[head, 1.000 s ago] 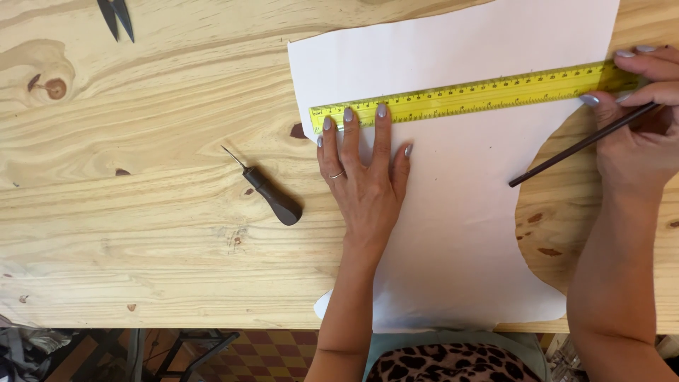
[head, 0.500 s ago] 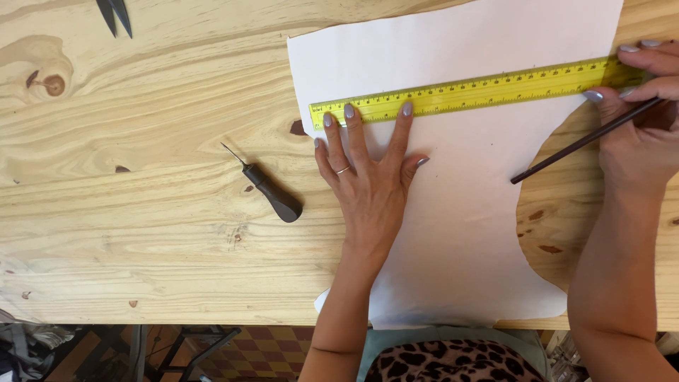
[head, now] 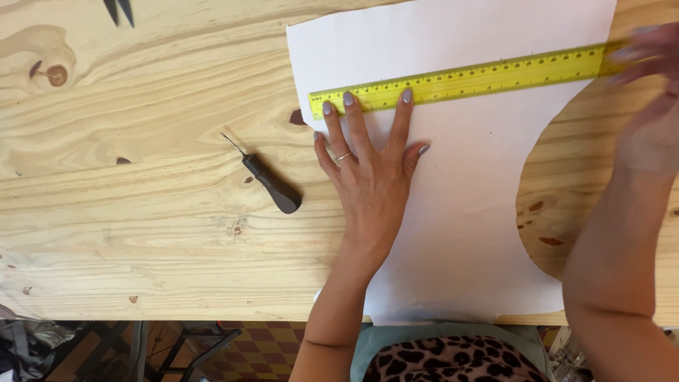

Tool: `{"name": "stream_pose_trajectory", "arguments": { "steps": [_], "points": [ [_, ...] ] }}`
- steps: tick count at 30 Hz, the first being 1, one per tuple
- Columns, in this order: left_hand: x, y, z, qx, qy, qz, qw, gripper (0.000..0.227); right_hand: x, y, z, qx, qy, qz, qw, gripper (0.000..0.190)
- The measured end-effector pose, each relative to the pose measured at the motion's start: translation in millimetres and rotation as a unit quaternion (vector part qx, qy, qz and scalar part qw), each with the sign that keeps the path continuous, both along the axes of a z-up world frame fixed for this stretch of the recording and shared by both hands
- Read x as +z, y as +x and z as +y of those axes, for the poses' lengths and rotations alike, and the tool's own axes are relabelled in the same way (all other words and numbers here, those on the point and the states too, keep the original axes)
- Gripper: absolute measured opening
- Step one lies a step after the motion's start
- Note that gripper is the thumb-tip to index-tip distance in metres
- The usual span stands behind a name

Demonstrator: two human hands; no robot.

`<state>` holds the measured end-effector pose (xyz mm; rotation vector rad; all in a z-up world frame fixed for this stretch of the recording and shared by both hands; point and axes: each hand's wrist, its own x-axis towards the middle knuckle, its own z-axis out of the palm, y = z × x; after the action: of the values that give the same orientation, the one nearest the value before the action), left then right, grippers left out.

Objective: The person uses a yellow ruler and a pencil to measure and mark a white paper pattern on a wooden table. They repeatedly position the ruler at different angles and draw lines or points on the paper to create a template.

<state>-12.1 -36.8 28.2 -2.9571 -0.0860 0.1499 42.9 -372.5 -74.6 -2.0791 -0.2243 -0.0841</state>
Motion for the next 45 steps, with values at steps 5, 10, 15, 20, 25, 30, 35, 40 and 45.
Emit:
{"name": "stream_pose_trajectory", "arguments": {
  "steps": [5, 10, 15, 20, 25, 30, 35, 40, 45],
  "points": [
    [-1.4, -0.2, 0.0, -0.007, 0.002, -0.015, 1.0, 0.064, 60.8, 38.4, 76.4, 0.078, 0.13, 0.119, 0.981, 0.031],
    [-0.9, -0.1, -0.1, -0.011, 0.026, -0.01, 1.0, 0.065, 47.8, 52.7, 92.9, 0.116, 0.124, 0.136, 0.976, 0.018],
    [0.3, 0.1, 0.0, -0.01, 0.024, -0.008, 1.0, 0.065, 38.2, 47.8, 91.7, 0.092, 0.106, 0.102, 0.985, 0.023],
    [1.7, 0.5, 0.2, -0.008, 0.018, -0.005, 1.0, 0.066, 31.0, 47.9, 88.3, 0.092, 0.099, 0.095, 0.986, 0.023],
    [4.6, 1.2, 0.5, -0.008, 0.018, 0.01, 1.0, 0.073, 23.9, 45.9, 84.1, 0.104, 0.101, 0.094, 0.985, 0.02],
    [8.3, 4.2, -1.5, -0.013, 0.053, 0.033, 0.998, 0.08, 23.9, 44.4, 83.0, 0.096, 0.093, 0.098, 0.986, 0.027],
    [15.8, 8.8, -1.7, -0.02, 0.088, 0.056, 0.994, 0.106, 21.4, 42.9, 83.7, 0.097, 0.086, 0.085, 0.988, 0.017],
    [22.2, 12.5, -1.2, -0.03, 0.085, 0.086, 0.992, 0.112, 18.4, 39.7, 85.3, 0.077, 0.097, 0.095, 0.988, 0.015],
    [26.0, 13.0, -6.4, -0.009, 0.073, 0.106, 0.992, 0.114, 13.1, 38.6, 81.5, 0.093, 0.084, 0.059, 0.99, 0.011]
  ]
}}
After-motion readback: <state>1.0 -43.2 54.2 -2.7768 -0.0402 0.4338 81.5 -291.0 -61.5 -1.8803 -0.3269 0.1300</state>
